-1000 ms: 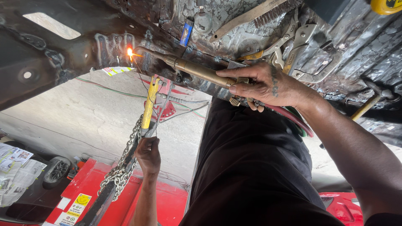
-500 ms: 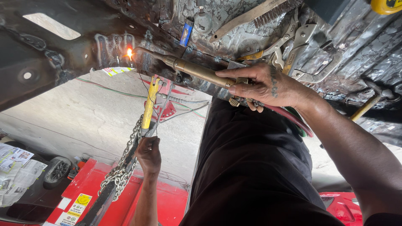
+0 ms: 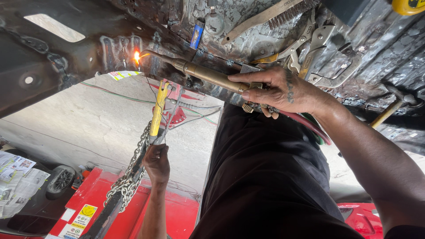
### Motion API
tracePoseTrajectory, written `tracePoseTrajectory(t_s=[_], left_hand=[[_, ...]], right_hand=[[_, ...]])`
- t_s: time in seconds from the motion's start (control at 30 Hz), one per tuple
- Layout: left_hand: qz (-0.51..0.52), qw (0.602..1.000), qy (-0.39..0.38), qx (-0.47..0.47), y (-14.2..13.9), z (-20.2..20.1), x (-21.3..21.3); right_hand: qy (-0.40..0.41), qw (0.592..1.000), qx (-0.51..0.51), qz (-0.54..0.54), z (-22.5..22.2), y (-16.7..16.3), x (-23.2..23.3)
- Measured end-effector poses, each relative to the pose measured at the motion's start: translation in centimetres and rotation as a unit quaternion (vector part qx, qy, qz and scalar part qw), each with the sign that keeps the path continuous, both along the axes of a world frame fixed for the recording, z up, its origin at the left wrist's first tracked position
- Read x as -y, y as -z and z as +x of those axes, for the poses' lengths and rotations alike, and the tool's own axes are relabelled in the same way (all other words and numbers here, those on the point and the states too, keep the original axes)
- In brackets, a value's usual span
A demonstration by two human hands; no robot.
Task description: The person uses an oxy-fuel cutting torch to cut along the underside panel of a car body raised on a lift, producing sparks as the flame cuts through the metal. They hold the torch with one hand while steadying a hose or wire with the other, then set the torch down and handle the cut area with a hammer and their hands.
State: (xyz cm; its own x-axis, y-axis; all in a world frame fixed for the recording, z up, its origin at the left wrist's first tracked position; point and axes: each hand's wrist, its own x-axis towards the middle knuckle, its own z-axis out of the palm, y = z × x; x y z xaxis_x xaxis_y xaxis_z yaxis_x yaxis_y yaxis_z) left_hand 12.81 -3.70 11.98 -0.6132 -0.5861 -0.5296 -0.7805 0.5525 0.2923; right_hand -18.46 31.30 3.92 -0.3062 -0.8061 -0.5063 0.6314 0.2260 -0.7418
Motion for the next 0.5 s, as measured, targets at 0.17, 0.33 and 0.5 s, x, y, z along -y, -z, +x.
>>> tracePoseTrajectory(t_s=[0.17, 0.33, 0.5], left_hand=[[0.004, 1.000, 0.013, -0.013, -0.03, -0.13, -0.02], [-0.001, 1.000, 0.011, -0.008, 0.01, -0.14, -0.09], [-0.003, 1.000, 0.008, -0.006, 0.08, -0.22, -0.11]], right_hand=[[0.004, 1.000, -0.001, 0.001, 0.13, 0.10, -0.05], [0.002, 1.000, -0.001, 0.001, 0.11, 0.10, -0.08], [-0.003, 1.000, 0.000, 0.013, 0.07, -0.05, 0.01]])
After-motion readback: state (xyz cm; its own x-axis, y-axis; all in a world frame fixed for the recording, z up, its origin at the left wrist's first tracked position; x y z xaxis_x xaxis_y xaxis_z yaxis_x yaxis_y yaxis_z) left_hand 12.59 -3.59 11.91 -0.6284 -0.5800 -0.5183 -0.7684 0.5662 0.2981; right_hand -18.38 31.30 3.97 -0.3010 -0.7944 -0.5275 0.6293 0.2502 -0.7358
